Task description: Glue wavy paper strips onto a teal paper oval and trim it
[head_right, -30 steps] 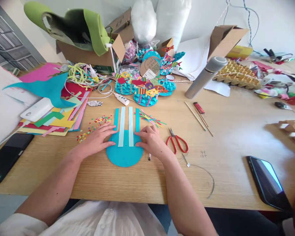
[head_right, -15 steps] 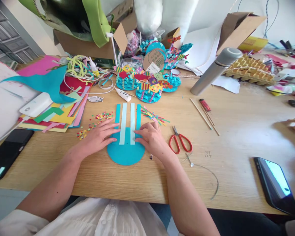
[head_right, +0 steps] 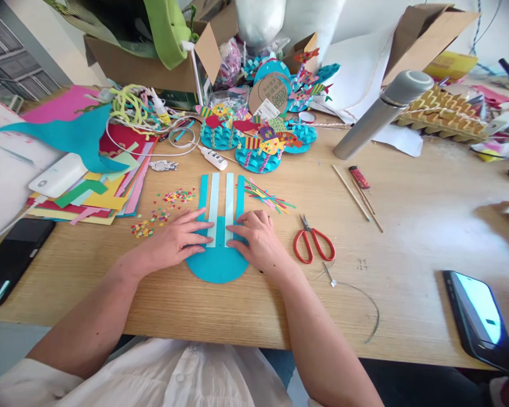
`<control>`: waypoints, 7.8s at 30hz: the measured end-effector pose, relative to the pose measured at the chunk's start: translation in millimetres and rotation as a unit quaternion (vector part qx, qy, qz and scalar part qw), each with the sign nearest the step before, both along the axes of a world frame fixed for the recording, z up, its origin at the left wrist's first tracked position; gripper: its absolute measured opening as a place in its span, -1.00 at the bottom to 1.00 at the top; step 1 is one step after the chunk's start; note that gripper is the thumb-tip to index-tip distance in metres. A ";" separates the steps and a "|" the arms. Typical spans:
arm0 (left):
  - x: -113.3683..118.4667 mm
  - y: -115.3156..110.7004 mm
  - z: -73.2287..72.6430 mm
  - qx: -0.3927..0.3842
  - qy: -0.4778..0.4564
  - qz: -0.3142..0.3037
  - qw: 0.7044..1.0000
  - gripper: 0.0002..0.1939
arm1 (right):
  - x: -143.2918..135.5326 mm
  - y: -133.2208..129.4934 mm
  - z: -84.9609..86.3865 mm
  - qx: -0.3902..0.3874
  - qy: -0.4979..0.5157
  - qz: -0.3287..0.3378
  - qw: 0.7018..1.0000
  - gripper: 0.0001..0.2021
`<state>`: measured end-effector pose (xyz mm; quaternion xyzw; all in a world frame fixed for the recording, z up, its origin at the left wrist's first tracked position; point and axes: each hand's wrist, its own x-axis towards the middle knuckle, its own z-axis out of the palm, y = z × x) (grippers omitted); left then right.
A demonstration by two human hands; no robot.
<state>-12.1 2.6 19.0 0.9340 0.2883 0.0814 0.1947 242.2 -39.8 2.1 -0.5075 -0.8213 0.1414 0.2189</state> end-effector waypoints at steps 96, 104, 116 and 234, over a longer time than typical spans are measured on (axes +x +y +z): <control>-9.1 9.6 1.3 0.027 -0.013 0.073 0.997 -0.73 | 23.4 0.2 3.7 -0.006 -0.026 -0.027 0.999 -0.65; -8.6 8.9 -1.1 0.021 0.001 0.068 0.997 -0.69 | 23.0 0.3 1.2 -0.009 -0.025 -0.024 0.999 -0.65; -7.9 8.5 -2.8 0.032 -0.003 0.065 0.997 -0.69 | 21.8 0.1 1.9 -0.017 -0.017 -0.025 0.999 -0.65; -12.8 16.2 -4.1 0.050 -0.101 0.056 0.992 -0.80 | -19.7 -5.4 23.2 -0.094 0.067 -0.139 0.984 -0.75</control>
